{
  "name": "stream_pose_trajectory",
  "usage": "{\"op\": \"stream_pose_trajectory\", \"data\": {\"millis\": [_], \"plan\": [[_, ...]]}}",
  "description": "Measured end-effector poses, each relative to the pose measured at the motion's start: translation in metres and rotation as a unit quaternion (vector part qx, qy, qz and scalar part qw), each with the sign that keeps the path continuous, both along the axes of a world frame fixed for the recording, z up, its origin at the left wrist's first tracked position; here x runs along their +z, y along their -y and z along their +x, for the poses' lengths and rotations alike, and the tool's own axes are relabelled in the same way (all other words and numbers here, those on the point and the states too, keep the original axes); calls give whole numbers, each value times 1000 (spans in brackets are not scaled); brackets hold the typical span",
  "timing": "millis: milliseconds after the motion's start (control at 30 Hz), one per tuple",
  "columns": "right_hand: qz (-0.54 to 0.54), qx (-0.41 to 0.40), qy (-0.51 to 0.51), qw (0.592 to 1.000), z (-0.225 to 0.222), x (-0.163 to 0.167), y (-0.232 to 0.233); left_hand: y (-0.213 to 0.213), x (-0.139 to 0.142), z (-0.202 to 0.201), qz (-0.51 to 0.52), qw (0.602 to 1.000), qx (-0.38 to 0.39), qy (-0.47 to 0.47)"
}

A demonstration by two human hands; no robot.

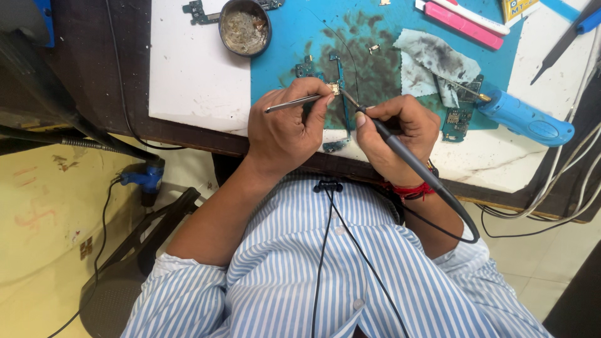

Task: The person sits at a repair bench soldering a small circuit board. They hold the board with tweezers in one hand while applying a soldering iron and solder wire to the board's contacts with the other hand, repeatedly repositioning the board and working on different points across the clip.

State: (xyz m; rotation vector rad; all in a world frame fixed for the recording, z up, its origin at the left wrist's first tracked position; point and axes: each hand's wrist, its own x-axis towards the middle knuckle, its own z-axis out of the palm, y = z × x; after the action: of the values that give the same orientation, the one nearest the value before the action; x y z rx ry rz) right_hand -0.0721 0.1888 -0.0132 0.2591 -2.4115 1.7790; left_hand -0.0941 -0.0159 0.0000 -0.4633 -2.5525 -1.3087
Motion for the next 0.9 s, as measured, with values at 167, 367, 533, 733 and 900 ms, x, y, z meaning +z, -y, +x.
{"op": "stream_pose_trajectory", "data": {"millis": [167, 367, 533, 733, 900], "plan": [[-3, -2, 0, 1000, 1, 0, 0, -1, 1, 0, -2, 1000, 4, -16], [1, -5, 0, 1000, 0, -1, 0, -1, 1, -1, -3, 1000, 4, -13], [19, -1, -25, 1000, 0, -2, -1, -2, 1, -1, -4, 1000, 5, -11], [-22, -9, 17, 1000, 1, -1, -1, -2, 1, -1, -4, 1000, 4, -14], [-8, -4, 9, 1000, 0, -1, -1, -2, 1, -2, -4, 1000, 3, -11]]}}
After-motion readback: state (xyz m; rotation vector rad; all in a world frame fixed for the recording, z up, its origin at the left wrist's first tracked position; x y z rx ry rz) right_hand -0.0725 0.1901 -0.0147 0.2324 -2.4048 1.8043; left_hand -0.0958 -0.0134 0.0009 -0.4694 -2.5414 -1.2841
